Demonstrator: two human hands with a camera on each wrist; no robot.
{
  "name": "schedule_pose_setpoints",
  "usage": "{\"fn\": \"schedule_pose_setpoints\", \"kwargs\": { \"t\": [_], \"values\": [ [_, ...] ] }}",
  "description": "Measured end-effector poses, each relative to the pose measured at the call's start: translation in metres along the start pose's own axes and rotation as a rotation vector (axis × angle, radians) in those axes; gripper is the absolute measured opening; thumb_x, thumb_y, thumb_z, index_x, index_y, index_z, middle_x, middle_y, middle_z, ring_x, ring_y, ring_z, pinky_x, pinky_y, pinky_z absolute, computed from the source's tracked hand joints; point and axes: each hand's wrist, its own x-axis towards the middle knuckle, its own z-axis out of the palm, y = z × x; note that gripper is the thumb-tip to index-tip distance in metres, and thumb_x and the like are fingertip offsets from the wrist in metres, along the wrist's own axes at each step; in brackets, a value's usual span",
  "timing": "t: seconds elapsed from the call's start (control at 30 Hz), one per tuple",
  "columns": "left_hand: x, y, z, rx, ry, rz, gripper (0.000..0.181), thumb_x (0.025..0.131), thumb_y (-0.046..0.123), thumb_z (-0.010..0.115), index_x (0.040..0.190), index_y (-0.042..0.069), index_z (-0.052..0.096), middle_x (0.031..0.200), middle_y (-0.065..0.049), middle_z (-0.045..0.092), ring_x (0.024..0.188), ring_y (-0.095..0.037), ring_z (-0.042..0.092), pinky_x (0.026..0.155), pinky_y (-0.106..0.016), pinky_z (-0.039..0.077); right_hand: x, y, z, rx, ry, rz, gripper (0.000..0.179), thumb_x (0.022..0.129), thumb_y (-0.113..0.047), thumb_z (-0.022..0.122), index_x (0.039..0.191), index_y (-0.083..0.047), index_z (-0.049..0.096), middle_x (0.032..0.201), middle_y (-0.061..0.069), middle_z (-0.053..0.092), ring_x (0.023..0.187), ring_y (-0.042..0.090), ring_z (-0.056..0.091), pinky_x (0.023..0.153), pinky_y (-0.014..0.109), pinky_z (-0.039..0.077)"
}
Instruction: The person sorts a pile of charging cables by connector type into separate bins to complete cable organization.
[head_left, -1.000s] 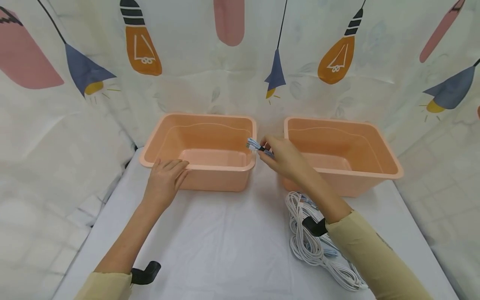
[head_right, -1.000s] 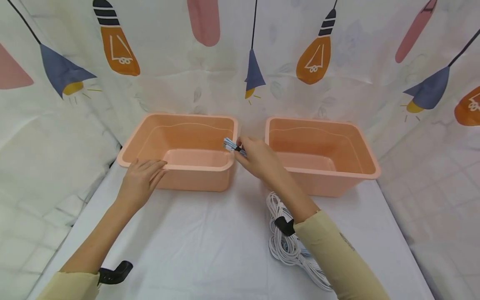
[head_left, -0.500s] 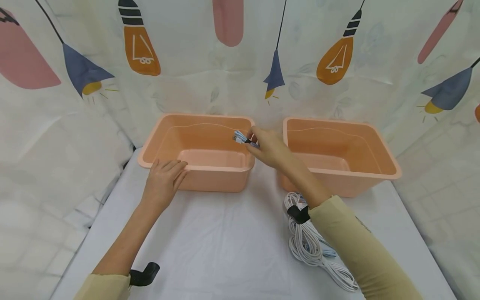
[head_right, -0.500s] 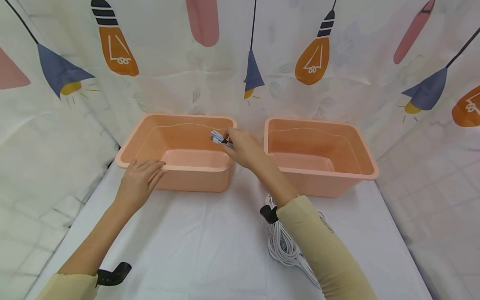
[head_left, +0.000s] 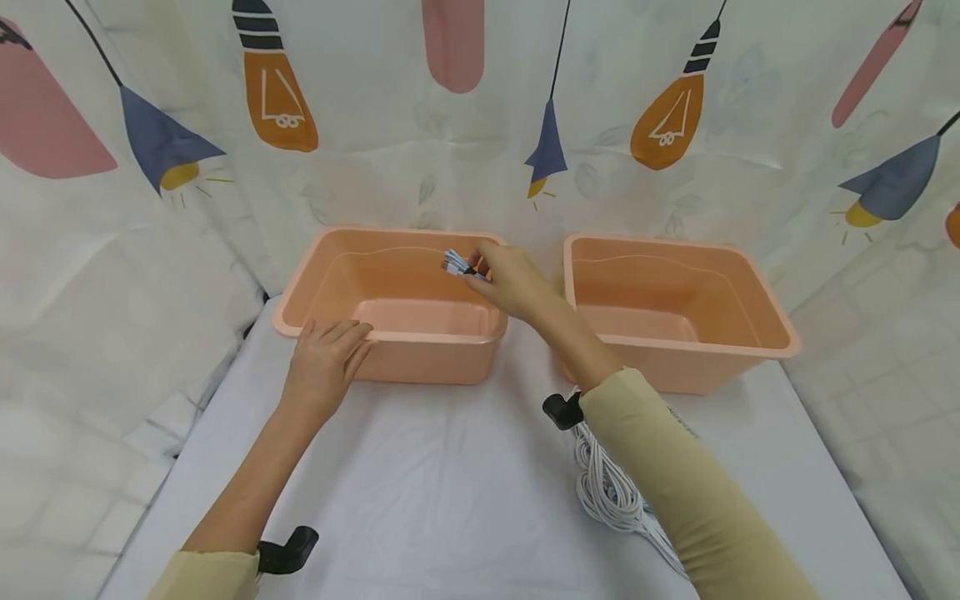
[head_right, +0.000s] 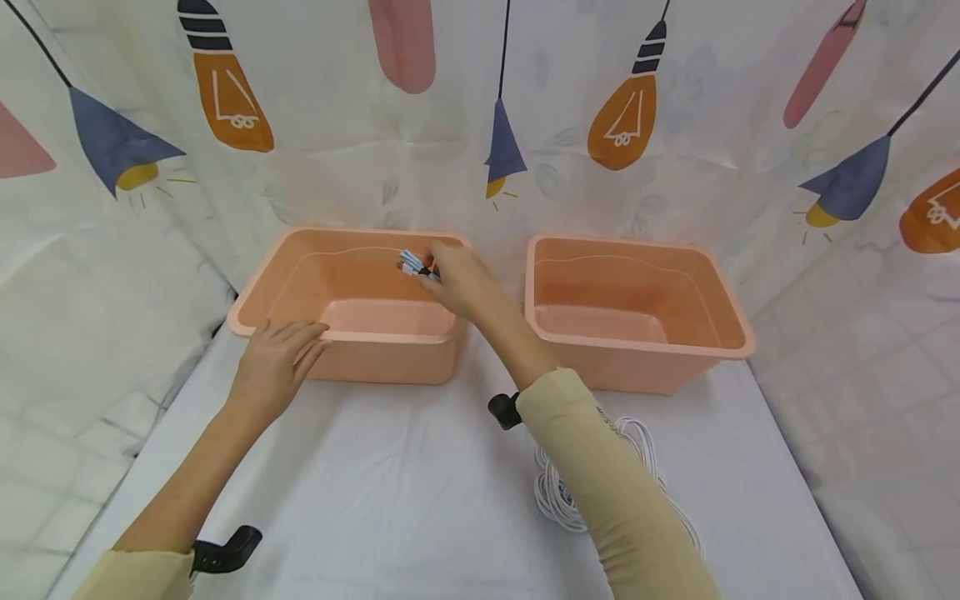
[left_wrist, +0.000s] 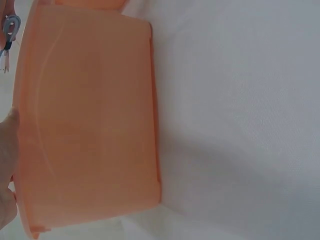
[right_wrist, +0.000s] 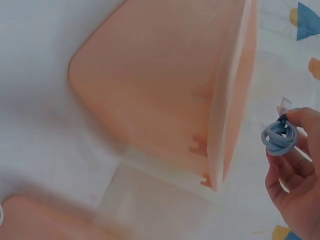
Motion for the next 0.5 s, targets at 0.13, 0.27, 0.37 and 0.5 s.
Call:
{"fn": "schedule_pose_setpoints", "kwargs": {
  "t": [0.13,0.27,0.37,0.5],
  "values": [
    [0.0,0.0,0.001,-0.001,0.0,-0.001,0.021,0.093,0.004,0.078,0.113,-0.004,0.075,0.111,-0.024,0.076,0.108,-0.048,0.069,0.109,-0.079,0.038,0.003,-0.001,0.003,0.017,0.019,-0.017,0.024,0.103,-0.019,0.068,0.118,0.0,0.066,0.111,0.016,0.072,0.098,0.028,0.069,0.085,0.038,0.057],
    [0.0,0.0,0.001,-0.004,-0.001,-0.004,0.021,0.093,0.004,0.078,0.112,-0.004,0.075,0.11,-0.024,0.076,0.107,-0.048,0.069,0.109,-0.079,0.037,0.002,0.001,0.006,0.053,0.04,-0.029,0.026,0.103,-0.018,0.069,0.121,0.001,0.065,0.114,0.018,0.072,0.1,0.03,0.07,0.088,0.039,0.058],
    [0.0,0.0,0.001,-0.004,-0.002,-0.007,0.021,0.093,0.004,0.078,0.113,-0.003,0.075,0.11,-0.024,0.076,0.107,-0.048,0.069,0.109,-0.079,0.037,-0.001,0.004,0.007,0.092,0.045,-0.027,0.029,0.103,-0.019,0.07,0.123,0.002,0.064,0.115,0.019,0.072,0.099,0.031,0.071,0.089,0.04,0.059],
    [0.0,0.0,0.0,-0.003,0.002,-0.006,0.021,0.093,0.003,0.078,0.113,-0.004,0.075,0.11,-0.024,0.076,0.107,-0.047,0.07,0.11,-0.079,0.037,-0.007,0.007,0.007,0.139,0.054,-0.022,0.031,0.103,-0.019,0.07,0.124,0.003,0.063,0.112,0.021,0.073,0.096,0.033,0.071,0.088,0.042,0.059]
  ]
}}
